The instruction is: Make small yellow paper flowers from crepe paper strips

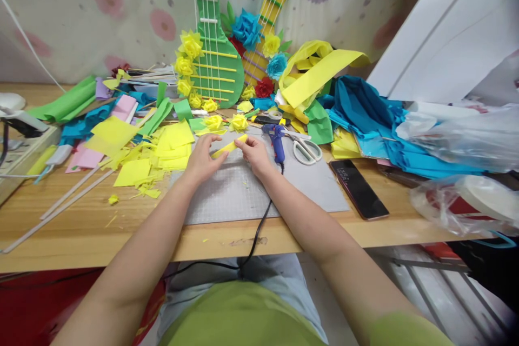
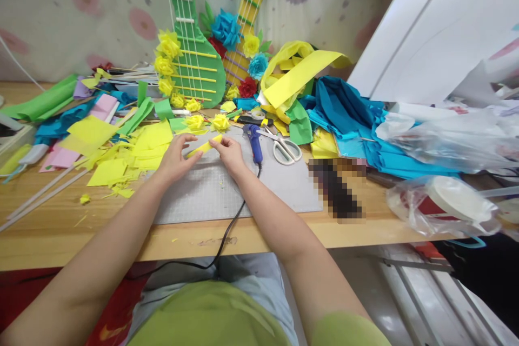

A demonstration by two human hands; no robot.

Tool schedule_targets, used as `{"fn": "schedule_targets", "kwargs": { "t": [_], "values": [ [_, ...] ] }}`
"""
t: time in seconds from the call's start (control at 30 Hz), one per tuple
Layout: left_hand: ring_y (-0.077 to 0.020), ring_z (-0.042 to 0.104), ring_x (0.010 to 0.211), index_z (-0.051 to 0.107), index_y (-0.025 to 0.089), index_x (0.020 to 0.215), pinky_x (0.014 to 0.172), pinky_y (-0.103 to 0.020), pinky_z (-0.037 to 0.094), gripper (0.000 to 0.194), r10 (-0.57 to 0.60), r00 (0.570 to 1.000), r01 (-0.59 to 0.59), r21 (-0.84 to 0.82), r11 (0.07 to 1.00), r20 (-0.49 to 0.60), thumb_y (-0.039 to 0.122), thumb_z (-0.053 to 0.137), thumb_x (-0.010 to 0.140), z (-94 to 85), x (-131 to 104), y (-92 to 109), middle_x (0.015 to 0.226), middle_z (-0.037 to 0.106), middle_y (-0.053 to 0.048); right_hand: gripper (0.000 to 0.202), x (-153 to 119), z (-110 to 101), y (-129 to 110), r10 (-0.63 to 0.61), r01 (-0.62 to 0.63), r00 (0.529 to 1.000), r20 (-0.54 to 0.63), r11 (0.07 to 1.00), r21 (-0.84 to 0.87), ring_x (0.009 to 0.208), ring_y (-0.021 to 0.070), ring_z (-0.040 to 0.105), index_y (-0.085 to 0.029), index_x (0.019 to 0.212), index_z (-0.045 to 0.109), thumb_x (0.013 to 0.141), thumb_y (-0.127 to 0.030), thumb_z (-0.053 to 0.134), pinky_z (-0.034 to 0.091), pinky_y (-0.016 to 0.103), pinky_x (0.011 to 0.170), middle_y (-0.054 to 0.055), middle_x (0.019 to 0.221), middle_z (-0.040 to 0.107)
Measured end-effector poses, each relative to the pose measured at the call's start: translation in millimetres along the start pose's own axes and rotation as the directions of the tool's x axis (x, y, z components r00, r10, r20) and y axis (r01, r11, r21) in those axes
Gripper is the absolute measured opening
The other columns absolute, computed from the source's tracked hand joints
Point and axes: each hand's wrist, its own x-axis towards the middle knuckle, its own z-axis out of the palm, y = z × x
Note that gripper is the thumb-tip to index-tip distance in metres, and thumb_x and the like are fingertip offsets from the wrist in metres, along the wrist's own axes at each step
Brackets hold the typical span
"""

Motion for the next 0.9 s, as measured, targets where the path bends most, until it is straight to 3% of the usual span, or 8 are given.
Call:
{"fn": "schedule_targets", "kwargs": {
  "t": [0.07,0.23,0.37,0.47,0.53,0.63,0.77,0.9],
  "values": [
    [-0.0181,0.052,0.105,0.053,0.018,0.102,0.092,-0.033,0.042,0.036,0.026,0.999,-0.026,0.01,1.0,-0.019,0.033,0.059,0.071,3.8,-2,5,0.109,0.057,-0.007,0.04,-1,2,0,-0.028,0.029,0.999,0.017,0.999,-0.044,0.045,0.0037,0.029,-0.018,0.059,0.049,0.053,-0.052,0.069,0.021,0.021,0.043,-0.007,0.052,0.039],
    [-0.0152,0.058,0.087,0.056,0.019,0.091,0.081,-0.029,0.045,0.021,-0.12,0.993,0.12,-0.08,0.99,0.003,0.032,0.055,0.075,11.9,-5,7,0.093,0.063,-0.003,0.039,-3,4,0,-0.031,0.033,0.999,0.034,0.998,-0.056,0.046,0.0048,0.03,-0.018,0.062,0.049,0.057,-0.053,0.065,0.025,0.021,0.045,-0.007,0.052,0.038],
    [-0.0158,0.058,0.085,0.057,0.019,0.089,0.078,-0.029,0.045,0.016,-0.136,0.991,0.136,0.016,0.991,-0.007,0.026,0.055,0.075,8.5,-3,5,0.091,0.064,-0.002,0.035,-1,-3,-3,-0.137,0.146,0.989,0.062,0.973,-0.181,0.064,0.0098,0.048,-0.019,0.078,0.056,0.063,-0.05,0.062,0.039,0.023,0.056,-0.001,0.075,0.054],
    [-0.0182,0.058,0.085,0.058,0.02,0.088,0.075,-0.031,0.043,0.014,-0.13,0.991,0.128,0.186,0.974,-0.002,0.024,0.053,0.076,5.2,-2,2,0.091,0.064,-0.004,0.036,1,-11,-3,-0.313,0.326,0.944,0.101,0.85,-0.414,0.092,0.0156,0.052,-0.022,0.094,0.057,0.063,-0.038,0.065,0.044,0.029,0.076,0.004,0.104,0.056],
    [-0.0199,0.057,0.086,0.059,0.02,0.088,0.075,-0.032,0.042,0.014,-0.099,0.995,0.091,0.279,0.956,0.015,0.023,0.052,0.077,5.4,0,0,0.09,0.064,-0.005,0.031,2,-16,-3,-0.37,0.423,0.904,0.212,0.72,-0.55,0.099,0.0173,0.05,-0.023,0.096,0.058,0.066,-0.029,0.064,0.041,0.033,0.086,0.003,0.104,0.058],
    [-0.0217,0.055,0.087,0.06,0.02,0.087,0.077,-0.034,0.041,0.013,-0.039,0.997,0.01,0.36,0.933,0.074,0.023,0.051,0.078,9.0,0,-3,0.088,0.065,-0.006,0.016,1,-18,-1,-0.35,0.477,0.878,0.327,0.579,-0.661,0.096,0.0178,0.051,-0.021,0.086,0.061,0.07,-0.021,0.061,0.038,0.034,0.089,0.002,0.092,0.062],
    [-0.0219,0.055,0.085,0.061,0.02,0.086,0.077,-0.034,0.04,0.014,-0.017,0.989,-0.042,0.383,0.923,0.15,0.024,0.05,0.078,13.8,0,-2,0.088,0.065,-0.006,0.007,0,-18,-2,-0.294,0.451,0.892,0.345,0.509,-0.733,0.091,0.0176,0.051,-0.021,0.08,0.062,0.074,-0.019,0.059,0.038,0.032,0.083,0.002,0.086,0.064],
    [-0.023,0.055,0.086,0.061,0.02,0.089,0.076,-0.035,0.04,0.017,-0.016,0.987,-0.048,0.385,0.922,0.159,0.025,0.051,0.077,14.6,-2,-4,0.09,0.066,-0.006,0.007,-1,-17,-3,-0.263,0.436,0.899,0.349,0.483,-0.759,0.09,0.0175,0.051,-0.021,0.079,0.063,0.075,-0.019,0.059,0.037,0.032,0.082,0.002,0.085,0.063]
  ]
}}
